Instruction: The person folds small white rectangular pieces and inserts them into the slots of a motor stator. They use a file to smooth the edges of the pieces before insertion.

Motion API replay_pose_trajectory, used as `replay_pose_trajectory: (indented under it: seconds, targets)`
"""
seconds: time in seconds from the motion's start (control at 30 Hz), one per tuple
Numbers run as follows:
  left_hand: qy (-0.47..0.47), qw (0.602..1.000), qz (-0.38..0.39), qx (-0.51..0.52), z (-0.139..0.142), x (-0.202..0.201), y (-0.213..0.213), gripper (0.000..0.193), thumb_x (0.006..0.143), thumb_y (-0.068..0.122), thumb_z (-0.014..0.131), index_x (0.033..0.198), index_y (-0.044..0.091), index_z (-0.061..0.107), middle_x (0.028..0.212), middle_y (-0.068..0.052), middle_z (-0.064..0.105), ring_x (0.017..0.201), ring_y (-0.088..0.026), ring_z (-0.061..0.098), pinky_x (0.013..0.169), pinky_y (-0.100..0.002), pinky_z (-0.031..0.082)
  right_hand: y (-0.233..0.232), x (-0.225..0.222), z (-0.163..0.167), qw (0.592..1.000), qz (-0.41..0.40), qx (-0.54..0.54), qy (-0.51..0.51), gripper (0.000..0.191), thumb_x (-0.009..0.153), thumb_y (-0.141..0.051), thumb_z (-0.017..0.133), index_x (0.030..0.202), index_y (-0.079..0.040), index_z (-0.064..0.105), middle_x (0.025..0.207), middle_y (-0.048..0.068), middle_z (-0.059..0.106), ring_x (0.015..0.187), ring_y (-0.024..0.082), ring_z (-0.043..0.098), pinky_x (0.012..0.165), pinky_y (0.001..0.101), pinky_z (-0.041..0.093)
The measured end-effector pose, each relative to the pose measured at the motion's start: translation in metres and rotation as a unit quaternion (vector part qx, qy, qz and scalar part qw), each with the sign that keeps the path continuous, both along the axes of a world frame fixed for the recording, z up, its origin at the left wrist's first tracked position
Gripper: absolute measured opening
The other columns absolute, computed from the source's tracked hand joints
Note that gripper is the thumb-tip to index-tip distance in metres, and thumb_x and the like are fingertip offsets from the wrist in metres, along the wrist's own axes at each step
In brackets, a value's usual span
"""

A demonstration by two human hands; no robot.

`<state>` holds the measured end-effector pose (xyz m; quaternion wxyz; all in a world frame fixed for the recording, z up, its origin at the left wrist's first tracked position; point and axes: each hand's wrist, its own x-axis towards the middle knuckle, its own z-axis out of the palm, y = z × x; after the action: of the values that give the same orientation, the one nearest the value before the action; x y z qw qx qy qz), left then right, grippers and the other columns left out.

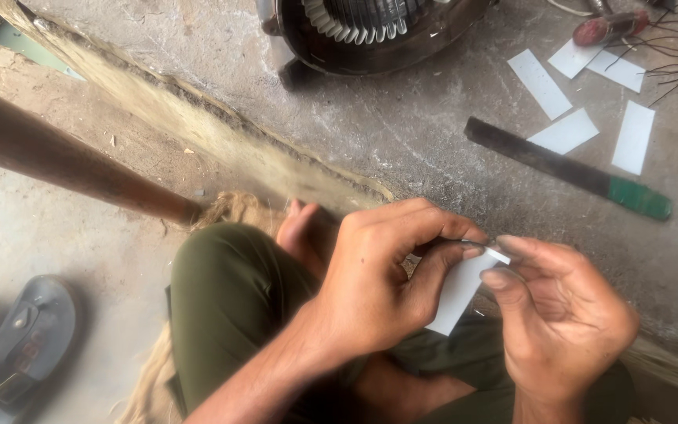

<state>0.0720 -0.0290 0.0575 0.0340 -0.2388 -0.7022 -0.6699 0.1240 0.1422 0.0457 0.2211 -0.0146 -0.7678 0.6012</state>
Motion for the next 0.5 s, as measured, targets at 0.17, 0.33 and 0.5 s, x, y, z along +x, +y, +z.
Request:
replay_pose_trajectory:
  seconds: [0.17,0.33,0.5]
  targets:
    - [0.000,1.000,-0.009,0.004,0.001,0.000,-0.002,0.018,0.092,-0.003,0.072,0.108,0.004,0.072,0.096,-0.009,0.073,0.084,-0.018,0.075,0.073,-0.027,0.061,0.009,0.002,-0.008,0.999,0.034,0.014,0.024,0.011,0.099,0.012,0.070,0.109,0.010,0.067,0.100,0.017,0.072,0.092,0.017,0.073,0.084,0.0242,0.062]
    - [0.010,1.000,-0.015,0.006,-0.002,-0.001,-0.004,0.018,0.092,-0.004,0.072,0.108,0.004,0.073,0.096,-0.010,0.073,0.085,-0.020,0.075,0.074,-0.027,0.060,0.015,0.003,-0.009,0.999,0.051,-0.003,0.007,0.007,0.099,0.012,0.070,0.104,0.008,0.068,0.101,0.016,0.071,0.094,0.016,0.072,0.088,0.0240,0.060]
    - [-0.122,0.982,-0.094,0.108,-0.006,-0.007,-0.004,0.016,0.093,-0.002,0.074,0.109,0.001,0.075,0.097,-0.009,0.075,0.086,-0.013,0.073,0.075,-0.025,0.060,0.018,0.000,-0.006,0.997,0.072,0.003,0.022,0.007,0.101,0.012,0.069,0.103,0.006,0.066,0.099,0.014,0.071,0.093,0.014,0.071,0.086,0.0225,0.058]
